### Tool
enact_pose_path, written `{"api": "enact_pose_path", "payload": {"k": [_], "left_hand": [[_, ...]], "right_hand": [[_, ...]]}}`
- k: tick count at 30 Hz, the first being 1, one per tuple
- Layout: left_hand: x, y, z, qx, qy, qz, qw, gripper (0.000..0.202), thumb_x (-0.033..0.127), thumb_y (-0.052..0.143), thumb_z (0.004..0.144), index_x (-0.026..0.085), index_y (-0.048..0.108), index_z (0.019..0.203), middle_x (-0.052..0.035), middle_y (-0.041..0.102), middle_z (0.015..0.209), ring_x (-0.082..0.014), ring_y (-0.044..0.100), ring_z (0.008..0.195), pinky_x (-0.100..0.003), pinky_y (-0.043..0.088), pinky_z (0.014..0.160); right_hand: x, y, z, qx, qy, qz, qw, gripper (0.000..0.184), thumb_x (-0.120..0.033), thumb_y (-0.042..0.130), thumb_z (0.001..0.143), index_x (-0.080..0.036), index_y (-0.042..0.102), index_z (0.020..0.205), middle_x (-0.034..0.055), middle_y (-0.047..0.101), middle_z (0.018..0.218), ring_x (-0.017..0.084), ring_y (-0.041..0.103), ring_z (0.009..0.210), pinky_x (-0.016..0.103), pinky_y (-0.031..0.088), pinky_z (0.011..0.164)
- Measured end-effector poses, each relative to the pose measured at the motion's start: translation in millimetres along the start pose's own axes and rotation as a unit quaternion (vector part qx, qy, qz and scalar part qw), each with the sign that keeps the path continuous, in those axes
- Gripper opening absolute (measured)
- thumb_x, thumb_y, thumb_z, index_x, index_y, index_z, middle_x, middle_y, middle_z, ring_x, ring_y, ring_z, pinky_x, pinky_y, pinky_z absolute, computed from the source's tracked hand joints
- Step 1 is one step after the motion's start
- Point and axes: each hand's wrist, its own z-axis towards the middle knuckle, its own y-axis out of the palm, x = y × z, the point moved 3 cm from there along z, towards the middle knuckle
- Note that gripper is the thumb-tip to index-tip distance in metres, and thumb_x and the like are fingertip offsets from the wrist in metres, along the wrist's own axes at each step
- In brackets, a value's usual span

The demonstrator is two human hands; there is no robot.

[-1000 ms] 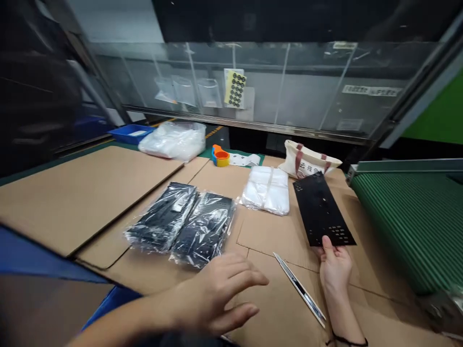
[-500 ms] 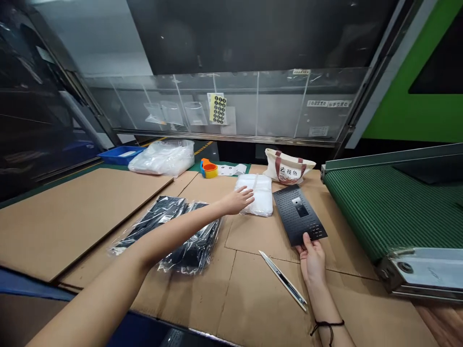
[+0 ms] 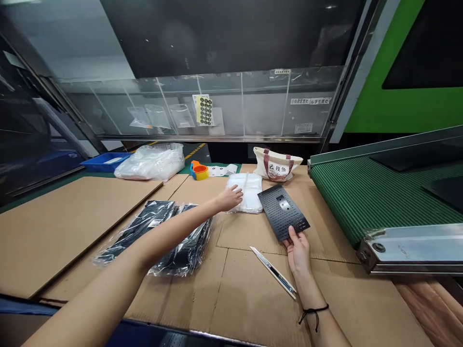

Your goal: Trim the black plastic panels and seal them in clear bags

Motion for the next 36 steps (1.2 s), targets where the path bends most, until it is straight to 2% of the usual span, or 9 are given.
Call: {"api": "enact_pose_path", "payload": {"k": [2, 5, 9, 14, 17, 24, 27, 30, 36], "left_hand": [[-1, 0.3, 1, -0.01, 0.012, 0.0, 1.0, 0.014, 0.019, 0.065, 0.083, 0.014, 0.066, 0.096, -0.0069, 0.069, 0.102, -0.0238, 0.058, 0.108, -0.047, 0.032, 0.105], [-7, 0.2, -1, -0.02, 0.013, -0.005, 1.0, 0.032, 0.013, 0.067, 0.073, 0.018, 0.066, 0.105, -0.0087, 0.071, 0.097, -0.025, 0.06, 0.103, -0.047, 0.028, 0.106], [-11, 1.3, -3, -0.024, -0.005, -0.008, 1.0, 0.049, 0.013, 0.062, 0.073, 0.024, 0.06, 0.121, -0.0098, 0.071, 0.1, -0.0243, 0.063, 0.091, -0.045, 0.033, 0.096], [-11, 3.5, -2, -0.021, -0.001, 0.001, 1.0, 0.023, 0.01, 0.06, 0.074, 0.016, 0.068, 0.095, -0.0143, 0.068, 0.102, -0.0266, 0.061, 0.095, -0.042, 0.033, 0.094], [-13, 4.8, -5, -0.025, 0.007, 0.002, 1.0, 0.017, 0.011, 0.064, 0.07, 0.016, 0.068, 0.086, -0.0129, 0.068, 0.103, -0.0273, 0.06, 0.098, -0.042, 0.032, 0.097], [-14, 7.0, -11, -0.031, 0.003, -0.002, 0.999, 0.037, 0.012, 0.06, 0.076, 0.019, 0.061, 0.112, -0.0121, 0.068, 0.101, -0.0248, 0.06, 0.094, -0.038, 0.035, 0.088], [-14, 7.6, -6, -0.036, 0.003, -0.003, 0.999, 0.027, 0.013, 0.063, 0.076, 0.018, 0.065, 0.103, -0.0134, 0.067, 0.104, -0.026, 0.058, 0.097, -0.038, 0.037, 0.086], [-13, 8.3, -4, -0.044, 0.009, -0.005, 0.999, 0.016, 0.017, 0.068, 0.077, 0.016, 0.066, 0.093, -0.01, 0.065, 0.108, -0.0259, 0.056, 0.104, -0.042, 0.036, 0.095], [-14, 8.8, -13, -0.047, -0.035, -0.037, 0.998, 0.018, 0.021, 0.061, 0.089, 0.014, 0.063, 0.105, -0.0054, 0.067, 0.1, -0.0215, 0.062, 0.096, -0.045, 0.043, 0.094]], "right_hand": [[-1, 1, -1, 0.002, 0.003, 0.006, 1.0, 0.051, -0.043, 0.09, 0.046, -0.02, 0.065, 0.085, 0.0002, 0.072, 0.092, 0.014, 0.067, 0.078, 0.025, 0.057, 0.064], [-3, 3, -1, 0.002, 0.004, 0.011, 1.0, 0.053, -0.044, 0.09, 0.045, -0.02, 0.066, 0.085, 0.0001, 0.072, 0.093, 0.014, 0.068, 0.077, 0.027, 0.058, 0.065], [-2, 5, -3, -0.002, 0.007, -0.001, 1.0, 0.052, -0.046, 0.09, 0.045, -0.02, 0.065, 0.083, 0.0004, 0.073, 0.088, 0.015, 0.068, 0.072, 0.028, 0.058, 0.062], [0, 4, -4, 0.003, 0.015, -0.026, 1.0, 0.051, -0.045, 0.089, 0.045, -0.019, 0.066, 0.082, 0.002, 0.074, 0.087, 0.017, 0.068, 0.071, 0.029, 0.057, 0.062], [-1, 3, -4, 0.016, 0.014, -0.037, 0.999, 0.05, -0.046, 0.089, 0.045, -0.019, 0.068, 0.081, 0.0024, 0.074, 0.088, 0.017, 0.067, 0.073, 0.028, 0.056, 0.062], [-3, 3, -5, 0.034, 0.012, -0.051, 0.998, 0.049, -0.046, 0.088, 0.043, -0.019, 0.068, 0.079, 0.0024, 0.074, 0.087, 0.018, 0.067, 0.075, 0.026, 0.055, 0.062], [-3, 3, -5, 0.038, 0.011, -0.058, 0.998, 0.048, -0.045, 0.087, 0.043, -0.018, 0.069, 0.078, 0.0026, 0.074, 0.088, 0.017, 0.066, 0.075, 0.025, 0.054, 0.06], [-3, 2, -5, 0.039, 0.012, -0.062, 0.997, 0.047, -0.045, 0.087, 0.044, -0.018, 0.069, 0.078, 0.0033, 0.074, 0.088, 0.016, 0.066, 0.073, 0.024, 0.052, 0.058], [-2, 2, -5, 0.038, 0.011, -0.068, 0.997, 0.047, -0.045, 0.086, 0.044, -0.018, 0.068, 0.078, 0.0037, 0.074, 0.088, 0.015, 0.065, 0.07, 0.022, 0.05, 0.054]]}}
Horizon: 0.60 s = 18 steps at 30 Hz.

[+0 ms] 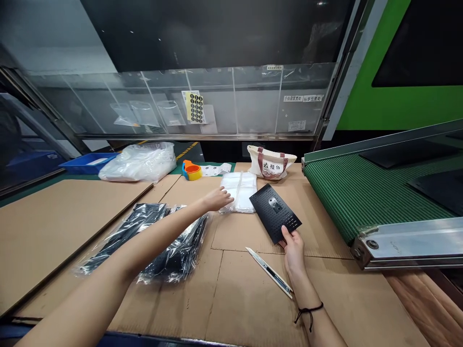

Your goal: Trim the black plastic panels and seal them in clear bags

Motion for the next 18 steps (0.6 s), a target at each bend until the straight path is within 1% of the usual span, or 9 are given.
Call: {"api": "enact_pose_path", "payload": {"k": [4, 8, 10, 14, 16, 18], "left_hand": [[-6, -0.5, -7, 0.005, -0.04, -0.041, 0.998, 0.024, 0.024, 0.057, 0.092, 0.015, 0.06, 0.115, -0.0052, 0.067, 0.099, -0.0205, 0.064, 0.093, -0.044, 0.048, 0.089], [-15, 1.1, -11, 0.002, -0.089, -0.087, 0.992, 0.022, 0.031, 0.058, 0.092, 0.014, 0.062, 0.105, -0.0062, 0.065, 0.103, -0.0195, 0.063, 0.094, -0.041, 0.052, 0.085], [-17, 2.4, -11, 0.004, -0.121, -0.113, 0.986, 0.022, 0.032, 0.059, 0.092, 0.014, 0.062, 0.105, -0.0068, 0.064, 0.105, -0.0196, 0.063, 0.095, -0.041, 0.053, 0.085], [-18, 4.6, -7, 0.024, -0.19, -0.183, 0.964, 0.026, 0.034, 0.058, 0.093, 0.015, 0.061, 0.11, -0.0076, 0.063, 0.109, -0.0196, 0.063, 0.095, -0.04, 0.054, 0.082], [-17, 5.8, -3, 0.037, -0.21, -0.224, 0.951, 0.027, 0.035, 0.057, 0.093, 0.015, 0.061, 0.111, -0.0079, 0.063, 0.11, -0.0196, 0.063, 0.095, -0.04, 0.054, 0.083], [-16, 7.7, 1, 0.051, -0.221, -0.266, 0.937, 0.028, 0.035, 0.057, 0.093, 0.015, 0.06, 0.112, -0.008, 0.063, 0.111, -0.0198, 0.063, 0.096, -0.041, 0.054, 0.083]], "right_hand": [[1, -1, 0, 0.001, -0.003, -0.006, 1.0, 0.047, -0.046, 0.087, 0.044, -0.018, 0.068, 0.078, 0.0037, 0.074, 0.088, 0.016, 0.065, 0.071, 0.022, 0.051, 0.055], [1, -2, 1, -0.002, -0.01, -0.016, 1.0, 0.048, -0.048, 0.086, 0.046, -0.018, 0.069, 0.08, 0.0045, 0.074, 0.091, 0.017, 0.066, 0.075, 0.024, 0.053, 0.058], [2, -2, 2, -0.004, -0.017, -0.026, 1.0, 0.049, -0.05, 0.086, 0.046, -0.018, 0.069, 0.079, 0.0046, 0.074, 0.09, 0.018, 0.066, 0.076, 0.025, 0.053, 0.059], [3, -3, 4, -0.006, -0.045, -0.053, 0.998, 0.052, -0.056, 0.083, 0.047, -0.018, 0.068, 0.08, 0.0053, 0.074, 0.089, 0.019, 0.067, 0.077, 0.028, 0.054, 0.061], [3, -4, 4, -0.009, -0.068, -0.07, 0.995, 0.055, -0.06, 0.081, 0.049, -0.019, 0.067, 0.083, 0.0059, 0.074, 0.09, 0.021, 0.067, 0.079, 0.031, 0.055, 0.064], [3, -3, 3, -0.017, -0.096, -0.092, 0.991, 0.056, -0.062, 0.078, 0.053, -0.018, 0.068, 0.086, 0.0065, 0.074, 0.091, 0.022, 0.067, 0.082, 0.033, 0.055, 0.07]]}}
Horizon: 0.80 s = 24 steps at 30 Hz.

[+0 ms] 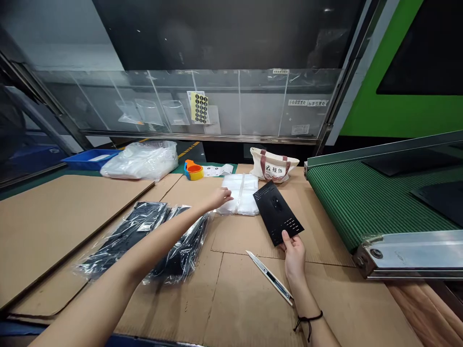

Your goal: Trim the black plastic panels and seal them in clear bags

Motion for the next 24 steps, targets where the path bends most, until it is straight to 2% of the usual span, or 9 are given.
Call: {"api": "enact_pose_path", "payload": {"k": [3, 5, 9, 13, 19, 22, 24], "left_hand": [[-1, 4.5, 4, 0.008, -0.014, -0.067, 0.998, 0.029, 0.034, 0.058, 0.093, 0.015, 0.059, 0.114, -0.008, 0.063, 0.111, -0.0196, 0.063, 0.094, -0.04, 0.055, 0.082], [-2, 7.3, 6, 0.014, -0.021, -0.109, 0.994, 0.029, 0.034, 0.058, 0.093, 0.015, 0.059, 0.114, -0.0081, 0.063, 0.112, -0.0196, 0.063, 0.095, -0.04, 0.055, 0.082], [-6, 11.7, 9, 0.026, -0.053, -0.189, 0.98, 0.029, 0.034, 0.059, 0.092, 0.015, 0.059, 0.114, -0.0083, 0.062, 0.114, -0.0204, 0.062, 0.097, -0.041, 0.054, 0.083], [-14, 11.6, 17, 0.052, -0.109, -0.279, 0.953, 0.03, 0.035, 0.059, 0.092, 0.015, 0.059, 0.115, -0.0083, 0.062, 0.113, -0.0201, 0.063, 0.096, -0.04, 0.055, 0.082], [-29, -3.4, 35, 0.123, -0.173, -0.382, 0.9, 0.034, 0.035, 0.058, 0.092, 0.015, 0.056, 0.12, -0.0091, 0.061, 0.116, -0.0205, 0.063, 0.096, -0.04, 0.056, 0.08], [-34, -10.5, 34, 0.152, -0.185, -0.382, 0.893, 0.035, 0.035, 0.058, 0.092, 0.016, 0.056, 0.121, -0.0095, 0.06, 0.118, -0.0214, 0.062, 0.099, -0.042, 0.055, 0.082], [-35, -13.4, 27, 0.16, -0.181, -0.371, 0.897, 0.034, 0.036, 0.058, 0.092, 0.016, 0.056, 0.121, -0.0095, 0.059, 0.118, -0.0216, 0.062, 0.099, -0.042, 0.054, 0.083]], "right_hand": [[0, 3, -6, -0.02, -0.044, -0.041, 0.998, 0.052, -0.061, 0.076, 0.059, -0.018, 0.069, 0.088, 0.0077, 0.075, 0.093, 0.024, 0.067, 0.089, 0.036, 0.052, 0.081], [-1, 6, -12, -0.038, -0.069, -0.069, 0.995, 0.05, -0.061, 0.075, 0.061, -0.018, 0.071, 0.087, 0.0082, 0.075, 0.091, 0.025, 0.066, 0.089, 0.036, 0.051, 0.083], [-2, 11, -21, -0.085, -0.097, -0.131, 0.983, 0.041, -0.057, 0.073, 0.064, -0.019, 0.073, 0.079, 0.0061, 0.074, 0.077, 0.023, 0.065, 0.074, 0.031, 0.051, 0.069], [-7, 13, -23, -0.127, -0.108, -0.197, 0.966, 0.032, -0.052, 0.072, 0.068, -0.02, 0.074, 0.073, 0.0017, 0.069, 0.062, 0.018, 0.056, 0.055, 0.025, 0.042, 0.052], [-13, 16, -23, -0.122, -0.113, -0.242, 0.956, 0.037, -0.056, 0.07, 0.068, -0.02, 0.073, 0.075, 0.0035, 0.071, 0.065, 0.018, 0.054, 0.053, 0.026, 0.038, 0.051], [-13, 16, -24, -0.109, -0.104, -0.24, 0.959, 0.04, -0.059, 0.071, 0.065, -0.02, 0.072, 0.071, 0.0042, 0.07, 0.062, 0.018, 0.053, 0.052, 0.026, 0.038, 0.051], [-12, 14, -23, -0.095, -0.096, -0.227, 0.964, 0.043, -0.061, 0.072, 0.064, -0.019, 0.073, 0.074, 0.0055, 0.072, 0.066, 0.02, 0.057, 0.057, 0.027, 0.041, 0.055]]}}
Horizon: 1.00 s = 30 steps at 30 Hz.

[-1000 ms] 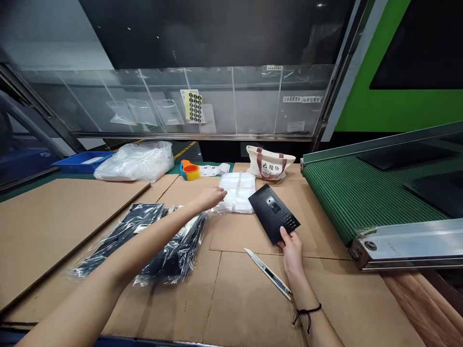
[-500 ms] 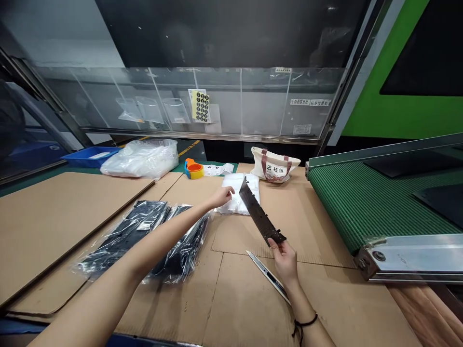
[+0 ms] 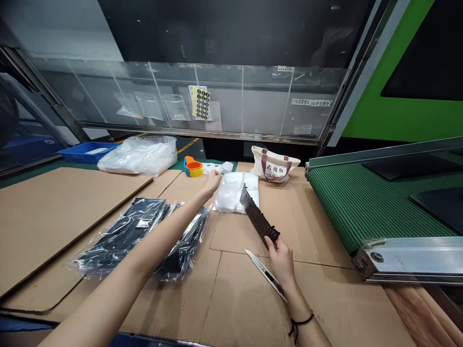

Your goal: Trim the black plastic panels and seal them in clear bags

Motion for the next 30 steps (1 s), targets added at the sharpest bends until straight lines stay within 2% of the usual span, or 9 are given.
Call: {"api": "enact_pose_path", "payload": {"k": [7, 10, 14, 16, 18, 21, 24, 28, 30], "left_hand": [[-2, -18.5, -33, -0.072, 0.085, 0.063, 0.992, 0.027, 0.036, 0.057, 0.093, 0.014, 0.06, 0.109, -0.0064, 0.063, 0.104, -0.0173, 0.063, 0.087, -0.036, 0.055, 0.076], [2, -22.8, -46, -0.075, 0.121, 0.102, 0.985, 0.024, 0.036, 0.059, 0.092, 0.014, 0.06, 0.1, -0.0034, 0.062, 0.092, -0.0149, 0.06, 0.078, -0.033, 0.053, 0.071], [13, -23.7, -68, -0.051, 0.171, 0.125, 0.976, 0.019, 0.031, 0.055, 0.091, 0.017, 0.054, 0.079, 0.0038, 0.05, 0.066, -0.0113, 0.047, 0.059, -0.025, 0.039, 0.059], [20, -23.6, -81, -0.042, 0.194, 0.125, 0.972, 0.026, 0.031, 0.048, 0.092, 0.019, 0.046, 0.069, 0.0058, 0.041, 0.058, -0.0106, 0.04, 0.055, -0.024, 0.03, 0.055], [26, -23.2, -93, -0.047, 0.218, 0.129, 0.966, 0.036, 0.035, 0.044, 0.093, 0.02, 0.038, 0.061, 0.0066, 0.033, 0.053, -0.0099, 0.034, 0.052, -0.023, 0.025, 0.053], [32, -22.0, -108, -0.076, 0.253, 0.151, 0.952, 0.044, 0.039, 0.043, 0.093, 0.02, 0.029, 0.055, 0.0067, 0.026, 0.05, -0.0092, 0.031, 0.05, -0.023, 0.025, 0.052], [35, -20.6, -119, -0.097, 0.283, 0.195, 0.934, 0.04, 0.038, 0.046, 0.092, 0.02, 0.036, 0.058, 0.0058, 0.035, 0.05, -0.0098, 0.038, 0.05, -0.022, 0.028, 0.051], [35, -15.8, -134, -0.098, 0.316, 0.278, 0.902, 0.014, 0.03, 0.047, 0.092, 0.02, 0.054, 0.083, 0.0016, 0.056, 0.06, -0.0148, 0.052, 0.055, -0.023, 0.036, 0.054], [35, -10.9, -143, -0.096, 0.333, 0.319, 0.882, 0.012, 0.022, 0.044, 0.092, 0.019, 0.056, 0.095, -0.0016, 0.061, 0.064, -0.0178, 0.057, 0.057, -0.026, 0.039, 0.056]], "right_hand": [[-2, -18, 9, 0.063, 0.054, 0.114, 0.99, 0.057, -0.07, 0.075, 0.054, -0.017, 0.068, 0.073, 0.0049, 0.071, 0.072, 0.021, 0.063, 0.069, 0.031, 0.051, 0.065], [-9, -26, -7, 0.03, 0.112, 0.197, 0.974, 0.056, -0.064, 0.083, 0.046, -0.019, 0.07, 0.076, 0.0053, 0.074, 0.077, 0.023, 0.067, 0.072, 0.035, 0.056, 0.067], [-9, -21, -62, -0.081, 0.313, 0.354, 0.877, 0.042, -0.044, 0.092, 0.042, -0.02, 0.072, 0.07, 0.0056, 0.075, 0.072, 0.025, 0.071, 0.072, 0.04, 0.06, 0.071], [-8, -14, -87, -0.104, 0.363, 0.393, 0.838, 0.039, -0.041, 0.091, 0.046, -0.02, 0.074, 0.074, 0.0064, 0.077, 0.078, 0.025, 0.073, 0.074, 0.04, 0.061, 0.072], [-7, -8, -102, -0.084, 0.372, 0.42, 0.823, 0.038, -0.04, 0.091, 0.049, -0.02, 0.075, 0.076, 0.006, 0.077, 0.085, 0.023, 0.073, 0.077, 0.035, 0.062, 0.071], [-4, -1, -105, -0.015, 0.351, 0.437, 0.828, 0.035, -0.036, 0.091, 0.05, -0.021, 0.075, 0.077, 0.002, 0.078, 0.085, 0.016, 0.073, 0.072, 0.021, 0.061, 0.064], [-1, 5, -104, 0.027, 0.31, 0.429, 0.848, 0.028, -0.035, 0.089, 0.057, -0.023, 0.075, 0.077, -0.0008, 0.077, 0.081, 0.012, 0.072, 0.069, 0.012, 0.058, 0.057], [3, 16, -115, 0.041, 0.265, 0.42, 0.867, 0.027, -0.037, 0.088, 0.061, -0.024, 0.075, 0.081, 0.0001, 0.078, 0.085, 0.014, 0.073, 0.072, 0.018, 0.061, 0.061], [5, 24, -124, 0.03, 0.265, 0.426, 0.864, 0.03, -0.037, 0.088, 0.06, -0.026, 0.075, 0.084, 0.0004, 0.078, 0.088, 0.016, 0.073, 0.075, 0.022, 0.063, 0.064]]}}
